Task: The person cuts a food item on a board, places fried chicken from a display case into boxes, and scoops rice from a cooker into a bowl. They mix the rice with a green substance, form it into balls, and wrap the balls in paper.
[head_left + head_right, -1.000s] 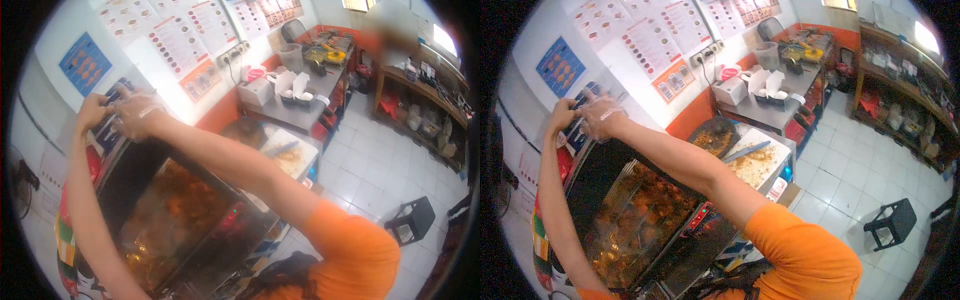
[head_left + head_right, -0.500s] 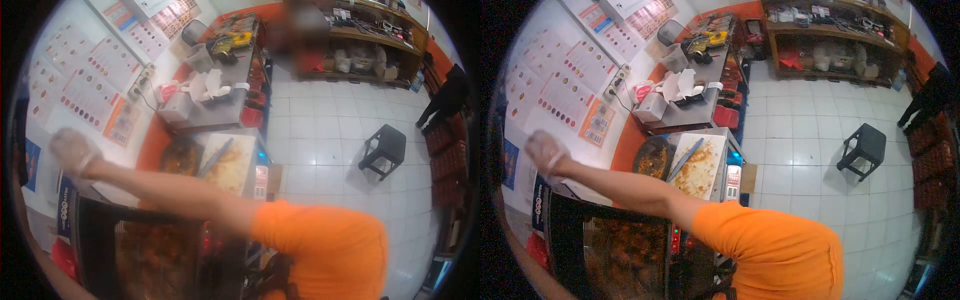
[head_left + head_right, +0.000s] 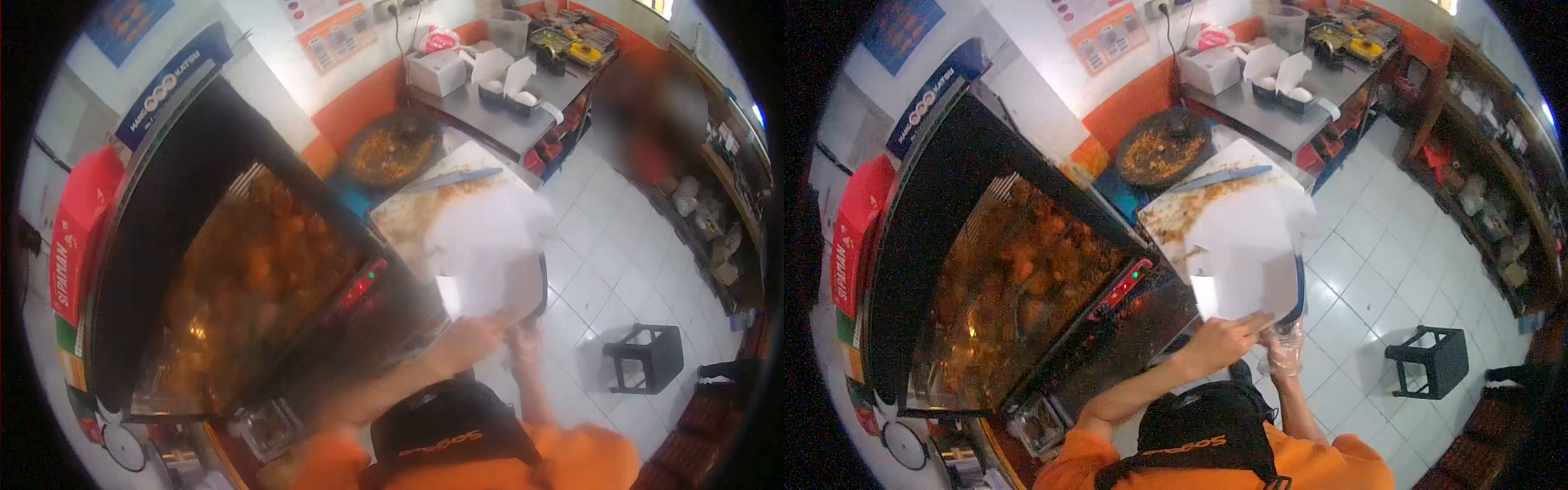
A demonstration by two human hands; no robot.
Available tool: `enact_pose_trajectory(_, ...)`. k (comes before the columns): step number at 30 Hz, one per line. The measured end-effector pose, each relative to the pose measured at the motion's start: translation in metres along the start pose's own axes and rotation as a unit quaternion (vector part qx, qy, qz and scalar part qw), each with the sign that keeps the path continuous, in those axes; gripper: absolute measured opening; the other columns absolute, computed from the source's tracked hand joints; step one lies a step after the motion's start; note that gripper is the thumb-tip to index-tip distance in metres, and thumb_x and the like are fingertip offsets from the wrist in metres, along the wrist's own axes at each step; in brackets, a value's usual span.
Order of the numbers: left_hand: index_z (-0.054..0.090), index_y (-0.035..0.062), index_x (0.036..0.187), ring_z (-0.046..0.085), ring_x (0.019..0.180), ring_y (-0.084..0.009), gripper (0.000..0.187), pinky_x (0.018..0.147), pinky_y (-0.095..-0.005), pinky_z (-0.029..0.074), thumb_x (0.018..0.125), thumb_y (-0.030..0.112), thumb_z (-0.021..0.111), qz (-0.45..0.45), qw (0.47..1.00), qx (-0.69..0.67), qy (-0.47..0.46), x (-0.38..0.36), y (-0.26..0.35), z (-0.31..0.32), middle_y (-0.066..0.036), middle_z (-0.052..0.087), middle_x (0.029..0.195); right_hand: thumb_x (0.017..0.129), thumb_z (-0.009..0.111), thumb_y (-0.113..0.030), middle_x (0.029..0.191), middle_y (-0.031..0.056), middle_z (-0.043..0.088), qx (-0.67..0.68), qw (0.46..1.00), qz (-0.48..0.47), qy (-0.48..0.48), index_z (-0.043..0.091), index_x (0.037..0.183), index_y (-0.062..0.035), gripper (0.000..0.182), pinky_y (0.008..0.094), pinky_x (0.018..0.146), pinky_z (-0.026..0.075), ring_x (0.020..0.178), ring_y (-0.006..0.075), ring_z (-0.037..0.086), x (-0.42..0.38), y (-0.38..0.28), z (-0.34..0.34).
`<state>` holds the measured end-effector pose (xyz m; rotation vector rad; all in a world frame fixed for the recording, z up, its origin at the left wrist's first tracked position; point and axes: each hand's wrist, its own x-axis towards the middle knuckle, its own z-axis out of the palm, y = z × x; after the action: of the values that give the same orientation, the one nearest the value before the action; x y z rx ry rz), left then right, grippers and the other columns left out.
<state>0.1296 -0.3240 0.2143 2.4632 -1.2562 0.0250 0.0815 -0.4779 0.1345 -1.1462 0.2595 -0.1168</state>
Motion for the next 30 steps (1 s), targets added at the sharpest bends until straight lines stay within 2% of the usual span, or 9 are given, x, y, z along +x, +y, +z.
enact_pose_trajectory(2,0.069,0.0021,0.111,0.068,0.105,-0.0183,0.032,0.072,-0.0346,0.060,0.080,0.005,0.058,-0.027,0.998,-0.049,0.031,-0.014,0.007,0.014,-0.007,0.061,0.133,0.092,0.066,-0.039,0.112,0.0113,0.063,0.008,0.996,0.055,0.068,0.048,0.131,-0.0039,0.055,0.0305,0.076,0.054,0.097,0.0173,0.063,-0.015,0.032,-0.013)
enact_pose_trajectory(5,0.072,0.0017,0.105,0.070,0.102,-0.0232,0.031,0.078,-0.0347,0.060,0.076,-0.001,0.060,-0.056,0.988,-0.083,0.119,-0.033,0.021,0.008,-0.011,0.067,0.123,0.087,0.071,-0.018,0.111,0.0120,0.057,0.078,0.965,0.193,0.157,0.048,0.123,-0.0048,0.044,0.0366,0.086,0.055,0.099,0.0241,0.060,-0.003,0.043,-0.027)
enact_pose_trajectory(8,0.074,0.0031,0.102,0.072,0.092,-0.0271,0.032,0.075,-0.0361,0.061,0.074,-0.005,0.061,-0.048,0.973,-0.072,0.214,-0.071,0.031,-0.017,-0.012,0.072,0.110,0.095,0.049,-0.018,0.110,0.0128,0.055,-0.182,0.982,0.010,0.052,0.036,0.139,-0.0053,0.048,0.0432,0.072,0.057,0.091,0.0306,0.061,0.030,0.109,-0.056)
enact_pose_trajectory(13,0.073,-0.0021,0.092,0.071,0.091,-0.0305,0.022,0.075,-0.0374,0.058,0.071,-0.003,0.072,-0.060,0.971,-0.082,0.218,-0.164,0.089,-0.033,-0.018,0.072,0.102,0.094,0.053,-0.023,0.117,0.0233,0.054,0.124,0.977,0.151,0.080,0.012,0.149,-0.0021,0.071,0.0458,0.080,0.060,0.099,0.0395,0.064,0.095,0.049,0.003)
enact_pose_trajectory(17,0.069,0.0009,0.102,0.069,0.092,-0.0267,0.024,0.080,-0.0355,0.053,0.080,0.007,0.073,-0.362,0.881,-0.218,0.213,-0.216,0.127,-0.020,-0.016,0.071,0.100,0.088,0.071,-0.034,0.129,0.0306,0.050,0.034,0.981,0.177,-0.076,0.011,0.150,0.0013,0.093,0.0468,0.082,0.059,0.104,0.0400,0.063,0.130,0.061,0.017)
enact_pose_trajectory(22,0.061,0.0051,0.113,0.068,0.093,-0.0271,0.036,0.081,-0.0395,0.052,0.080,0.012,0.074,-0.406,0.884,-0.198,0.124,-0.305,0.146,-0.003,-0.018,0.069,0.104,0.090,0.068,-0.037,0.082,0.0073,0.068,-0.305,0.934,0.111,-0.148,0.064,0.119,-0.0034,0.044,0.0296,0.056,0.054,0.063,0.0134,0.062,0.069,0.055,0.023)
enact_pose_trajectory(23,0.060,0.0059,0.115,0.068,0.093,-0.0272,0.038,0.081,-0.0403,0.052,0.080,0.013,0.074,-0.411,0.884,-0.198,0.102,-0.324,0.148,0.002,-0.018,0.068,0.105,0.094,0.063,-0.038,0.087,0.0046,0.069,-0.314,0.905,0.220,-0.184,0.064,0.118,-0.0071,0.040,0.0257,0.052,0.050,0.063,0.0107,0.061,0.034,-0.003,0.042)
enact_pose_trajectory(26,0.055,0.0084,0.121,0.067,0.093,-0.0274,0.046,0.082,-0.0427,0.051,0.081,0.016,0.075,-0.399,0.895,-0.193,0.049,-0.369,0.139,0.012,-0.019,0.067,0.107,0.097,0.062,-0.025,0.099,0.0015,0.068,-0.019,0.946,0.018,-0.324,0.052,0.137,-0.0120,0.043,0.0258,0.065,0.052,0.076,0.0081,0.061,-0.054,-0.010,0.052)
enact_pose_trajectory(30,0.048,0.0118,0.130,0.066,0.094,-0.0278,0.057,0.082,-0.0459,0.050,0.081,0.020,0.076,-0.317,0.931,-0.179,0.004,-0.409,0.105,0.023,-0.020,0.066,0.110,0.100,0.058,-0.029,0.113,0.0139,0.068,-0.201,0.845,-0.108,-0.484,0.046,0.144,-0.0077,0.050,0.0338,0.075,0.052,0.083,0.0176,0.064,-0.093,-0.060,0.096)
